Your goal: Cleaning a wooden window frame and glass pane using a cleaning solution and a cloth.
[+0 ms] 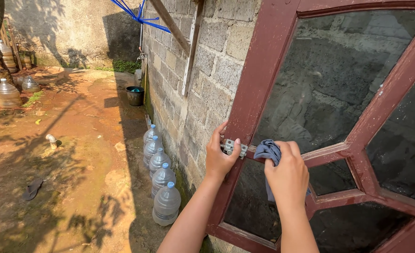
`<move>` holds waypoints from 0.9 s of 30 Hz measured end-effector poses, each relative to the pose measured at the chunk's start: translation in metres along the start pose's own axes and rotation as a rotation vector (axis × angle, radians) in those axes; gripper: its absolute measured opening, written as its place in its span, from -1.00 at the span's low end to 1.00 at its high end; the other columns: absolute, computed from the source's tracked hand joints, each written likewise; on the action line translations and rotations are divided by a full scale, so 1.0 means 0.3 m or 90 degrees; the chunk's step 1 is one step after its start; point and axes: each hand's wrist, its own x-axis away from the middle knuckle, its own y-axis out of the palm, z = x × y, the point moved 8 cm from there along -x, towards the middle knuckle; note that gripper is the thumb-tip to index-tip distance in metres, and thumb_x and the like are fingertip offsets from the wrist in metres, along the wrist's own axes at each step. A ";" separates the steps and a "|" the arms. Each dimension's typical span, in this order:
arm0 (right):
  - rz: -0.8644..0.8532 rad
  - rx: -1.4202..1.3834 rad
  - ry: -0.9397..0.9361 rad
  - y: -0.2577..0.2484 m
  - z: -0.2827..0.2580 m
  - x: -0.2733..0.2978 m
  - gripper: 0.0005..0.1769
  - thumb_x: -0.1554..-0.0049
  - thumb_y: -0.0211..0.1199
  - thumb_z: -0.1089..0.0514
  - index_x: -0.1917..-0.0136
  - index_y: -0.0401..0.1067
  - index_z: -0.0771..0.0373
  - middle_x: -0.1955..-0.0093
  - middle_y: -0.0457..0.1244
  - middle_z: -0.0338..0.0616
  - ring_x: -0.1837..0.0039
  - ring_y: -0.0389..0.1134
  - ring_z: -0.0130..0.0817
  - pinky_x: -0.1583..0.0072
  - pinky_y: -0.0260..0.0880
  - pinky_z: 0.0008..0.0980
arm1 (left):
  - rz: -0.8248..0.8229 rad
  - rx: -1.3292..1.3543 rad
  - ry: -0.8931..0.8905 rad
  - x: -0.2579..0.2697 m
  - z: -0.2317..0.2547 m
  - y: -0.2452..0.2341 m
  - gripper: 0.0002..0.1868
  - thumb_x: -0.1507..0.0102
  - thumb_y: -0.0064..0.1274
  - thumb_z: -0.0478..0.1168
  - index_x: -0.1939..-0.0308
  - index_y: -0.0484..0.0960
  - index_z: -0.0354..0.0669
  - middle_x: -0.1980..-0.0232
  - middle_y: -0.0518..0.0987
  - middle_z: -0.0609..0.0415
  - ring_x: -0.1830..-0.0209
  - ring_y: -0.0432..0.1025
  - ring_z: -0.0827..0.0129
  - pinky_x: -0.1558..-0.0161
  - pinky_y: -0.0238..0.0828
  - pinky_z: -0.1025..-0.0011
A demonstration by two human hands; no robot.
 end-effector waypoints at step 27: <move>0.007 -0.071 -0.253 0.000 -0.002 0.027 -0.50 0.11 0.34 0.35 -0.14 0.44 0.24 -0.11 0.37 -0.10 -0.14 0.42 -0.04 -0.15 0.41 -0.12 | 0.013 -0.005 -0.045 0.008 0.009 -0.006 -0.40 -0.23 0.15 -0.20 -0.34 0.42 -0.22 0.15 0.61 -0.04 0.25 0.50 0.36 0.14 0.47 0.39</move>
